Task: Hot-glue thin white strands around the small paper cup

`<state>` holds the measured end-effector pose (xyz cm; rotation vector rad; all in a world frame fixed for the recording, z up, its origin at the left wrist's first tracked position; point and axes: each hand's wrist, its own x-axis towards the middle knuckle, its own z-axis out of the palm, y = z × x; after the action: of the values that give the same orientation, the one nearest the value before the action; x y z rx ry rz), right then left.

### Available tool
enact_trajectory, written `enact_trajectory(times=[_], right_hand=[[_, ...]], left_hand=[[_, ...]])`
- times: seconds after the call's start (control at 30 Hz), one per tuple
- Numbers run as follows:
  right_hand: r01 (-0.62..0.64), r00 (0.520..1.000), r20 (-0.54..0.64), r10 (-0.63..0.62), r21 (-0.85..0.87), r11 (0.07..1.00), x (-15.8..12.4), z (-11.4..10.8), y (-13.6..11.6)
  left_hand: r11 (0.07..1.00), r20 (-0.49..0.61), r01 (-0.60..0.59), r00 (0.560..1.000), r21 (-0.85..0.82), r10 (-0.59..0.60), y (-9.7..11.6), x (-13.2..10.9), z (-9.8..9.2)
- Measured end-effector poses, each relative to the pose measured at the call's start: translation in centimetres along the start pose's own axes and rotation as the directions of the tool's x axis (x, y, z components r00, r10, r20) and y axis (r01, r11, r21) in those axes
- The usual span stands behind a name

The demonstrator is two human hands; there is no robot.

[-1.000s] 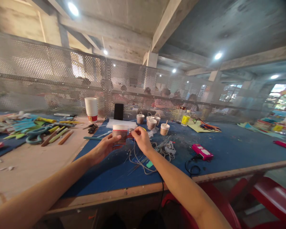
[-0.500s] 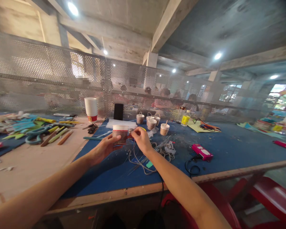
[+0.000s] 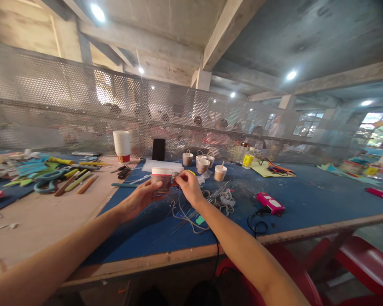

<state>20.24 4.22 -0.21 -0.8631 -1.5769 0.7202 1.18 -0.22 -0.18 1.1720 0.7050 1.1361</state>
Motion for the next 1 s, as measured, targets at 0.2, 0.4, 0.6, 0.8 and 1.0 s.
enact_trajectory(times=[0.2, 0.4, 0.6, 0.8, 1.0], right_hand=[[0.009, 1.0, -0.001, -0.009, 0.01, 1.0, -0.04, -0.02, -0.17], [-0.013, 1.0, 0.01, 0.012, 0.022, 1.0, -0.15, -0.03, -0.47], [-0.031, 0.999, 0.026, 0.029, 0.069, 0.997, -0.17, -0.03, -0.54], [-0.037, 0.999, 0.039, 0.034, 0.066, 0.997, -0.06, -0.1, -0.43], [-0.062, 0.997, 0.059, 0.054, 0.143, 0.988, 0.12, 0.04, 0.17]], left_hand=[[1.0, 0.006, -0.001, 1.0, -0.006, 0.001, -0.17, 0.04, -0.07], [1.0, 0.019, -0.002, 1.0, -0.014, 0.002, -0.09, 0.02, 0.07], [1.0, 0.036, 0.001, 0.999, -0.006, -0.001, -0.24, 0.1, -0.02], [1.0, 0.044, 0.001, 0.999, 0.01, -0.002, -0.36, 0.07, -0.11], [0.999, 0.027, -0.011, 1.0, 0.033, 0.01, 0.08, -0.42, 0.51]])
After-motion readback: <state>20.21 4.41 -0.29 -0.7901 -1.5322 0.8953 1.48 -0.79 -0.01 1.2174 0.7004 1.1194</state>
